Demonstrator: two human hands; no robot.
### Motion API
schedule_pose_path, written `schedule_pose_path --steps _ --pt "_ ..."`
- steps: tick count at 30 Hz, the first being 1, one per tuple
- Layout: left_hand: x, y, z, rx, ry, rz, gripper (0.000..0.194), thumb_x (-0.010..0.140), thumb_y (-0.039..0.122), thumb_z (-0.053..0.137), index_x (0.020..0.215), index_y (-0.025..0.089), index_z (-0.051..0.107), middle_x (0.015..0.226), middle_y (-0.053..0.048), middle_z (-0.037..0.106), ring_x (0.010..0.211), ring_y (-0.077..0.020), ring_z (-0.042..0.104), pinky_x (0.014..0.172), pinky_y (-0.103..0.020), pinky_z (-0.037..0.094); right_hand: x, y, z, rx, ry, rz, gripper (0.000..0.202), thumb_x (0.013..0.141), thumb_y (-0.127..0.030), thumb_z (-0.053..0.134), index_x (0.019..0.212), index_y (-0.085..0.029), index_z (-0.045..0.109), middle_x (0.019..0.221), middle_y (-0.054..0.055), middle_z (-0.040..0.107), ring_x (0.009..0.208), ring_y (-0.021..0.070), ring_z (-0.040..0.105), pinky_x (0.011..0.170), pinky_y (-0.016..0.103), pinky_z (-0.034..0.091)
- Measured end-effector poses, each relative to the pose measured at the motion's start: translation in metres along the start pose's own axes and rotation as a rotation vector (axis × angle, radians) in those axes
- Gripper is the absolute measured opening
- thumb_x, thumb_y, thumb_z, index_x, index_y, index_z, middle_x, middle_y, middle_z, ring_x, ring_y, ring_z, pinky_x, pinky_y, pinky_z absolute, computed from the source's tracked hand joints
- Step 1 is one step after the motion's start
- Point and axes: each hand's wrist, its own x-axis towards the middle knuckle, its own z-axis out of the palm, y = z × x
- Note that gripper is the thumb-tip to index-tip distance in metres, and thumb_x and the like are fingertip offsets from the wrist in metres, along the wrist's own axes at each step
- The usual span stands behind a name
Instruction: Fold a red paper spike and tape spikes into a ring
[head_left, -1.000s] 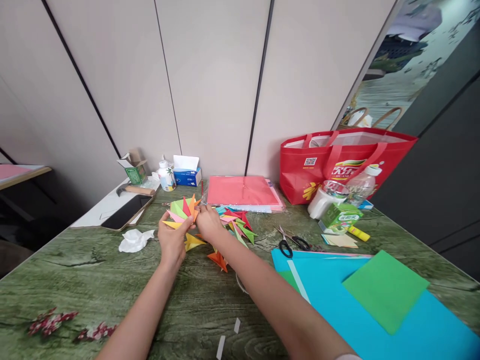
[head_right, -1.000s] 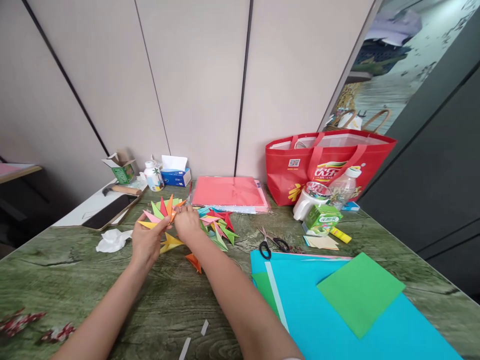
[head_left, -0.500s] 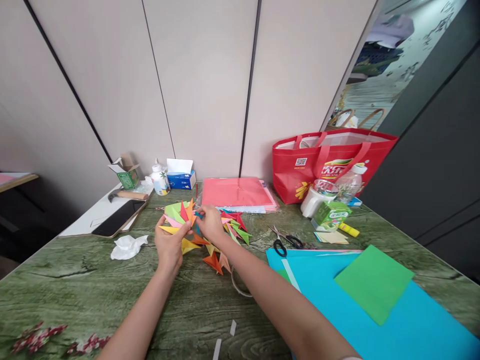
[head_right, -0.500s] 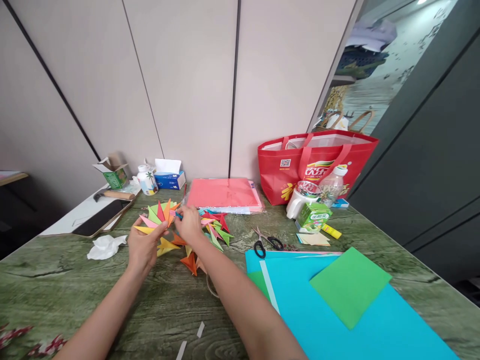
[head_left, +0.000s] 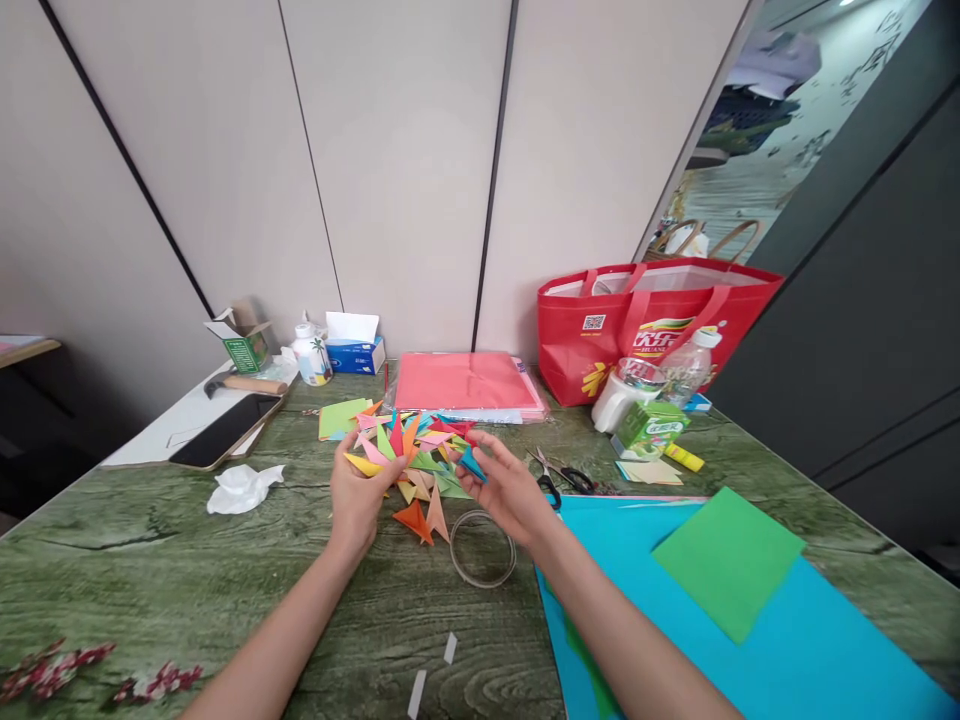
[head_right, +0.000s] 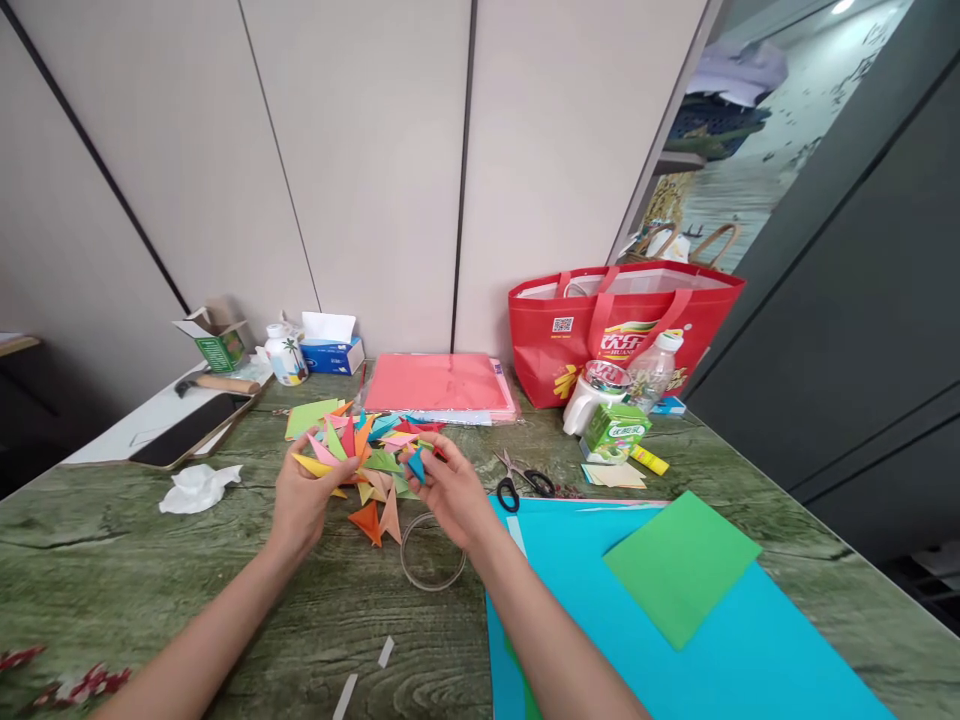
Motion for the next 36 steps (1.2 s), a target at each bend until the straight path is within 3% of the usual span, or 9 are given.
schedule_pose_path --steps 5,10,12,15,19,25,32,36 --pt "-0.009 -0.004 0.002 0.05 -0.106 -0.007 0.086 0.051 0.02 0.079 0.126 0.02 0.036 0.088 -0.003 0.064 0.068 -0.0157 0.064 0.061 -0.026 0.052 0.0 0.01 -0.016 0.226 -0.006 0.086 0.027 0.063 -0.012 0.07 0.088 -0.018 0.063 0.088 0.006 0.066 0.071 0.0094 0.057 0.06 0.018 0.046" --pt "-0.012 -0.001 0.004 -0.004 -0.123 -0.045 0.085 0.052 0.019 0.079 0.126 0.021 0.037 0.094 -0.004 0.065 0.073 -0.0166 0.064 0.063 -0.026 0.052 -0.003 0.013 -0.023 0.24 -0.078 0.093 0.033 0.064 -0.007 0.069 0.093 -0.02 0.064 0.09 0.003 0.064 0.073 0.009 0.056 0.061 0.018 0.046" --pt "-0.015 0.005 0.007 -0.088 -0.167 -0.09 0.085 0.052 0.018 0.079 0.126 0.021 0.038 0.095 -0.004 0.066 0.078 -0.0176 0.064 0.068 -0.028 0.052 -0.006 0.014 -0.023 0.208 -0.089 0.091 0.032 0.065 -0.009 0.07 0.094 -0.021 0.064 0.087 0.001 0.064 0.068 0.0067 0.054 0.056 0.016 0.043" --pt "-0.022 0.015 0.011 -0.188 -0.349 -0.192 0.082 0.055 0.017 0.077 0.128 0.022 0.038 0.104 -0.007 0.065 0.092 -0.0217 0.063 0.082 -0.034 0.049 -0.008 0.016 -0.021 0.134 -0.081 0.081 0.026 0.068 -0.017 0.071 0.093 -0.021 0.065 0.087 0.001 0.064 0.062 0.0047 0.052 0.054 0.015 0.042" --pt "-0.029 0.019 0.011 -0.22 -0.487 -0.254 0.092 0.054 0.014 0.078 0.132 0.023 0.031 0.111 -0.01 0.063 0.097 -0.0266 0.062 0.085 -0.039 0.048 -0.009 0.022 -0.019 -0.063 -0.052 0.021 0.025 0.071 -0.027 0.07 0.095 -0.021 0.065 0.084 0.001 0.066 0.062 0.0067 0.055 0.055 0.017 0.044" --pt "-0.028 0.014 0.008 -0.152 -0.516 -0.257 0.102 0.056 0.013 0.077 0.137 0.027 0.017 0.112 -0.009 0.063 0.096 -0.025 0.062 0.078 -0.032 0.052 -0.009 0.03 -0.015 -0.282 0.019 -0.091 0.028 0.067 -0.034 0.07 0.091 -0.021 0.065 0.087 0.003 0.067 0.08 0.018 0.061 0.066 0.029 0.051" --pt "-0.027 0.012 0.008 -0.148 -0.545 -0.29 0.102 0.055 0.012 0.078 0.137 0.026 0.018 0.118 -0.011 0.06 0.099 -0.0257 0.061 0.077 -0.03 0.052 -0.01 0.029 -0.014 -0.44 0.079 -0.174 0.031 0.062 -0.034 0.072 0.088 -0.019 0.064 0.085 0.003 0.068 0.071 0.0173 0.061 0.059 0.028 0.052" --pt "-0.025 0.011 0.008 -0.157 -0.566 -0.309 0.104 0.055 0.011 0.078 0.138 0.027 0.017 0.117 -0.01 0.06 0.097 -0.0244 0.062 0.078 -0.03 0.051 -0.011 0.028 -0.013 -0.486 0.062 -0.182 0.028 0.063 -0.036 0.071 0.084 -0.018 0.065 0.079 0.002 0.068 0.074 0.019 0.062 0.069 0.031 0.053"
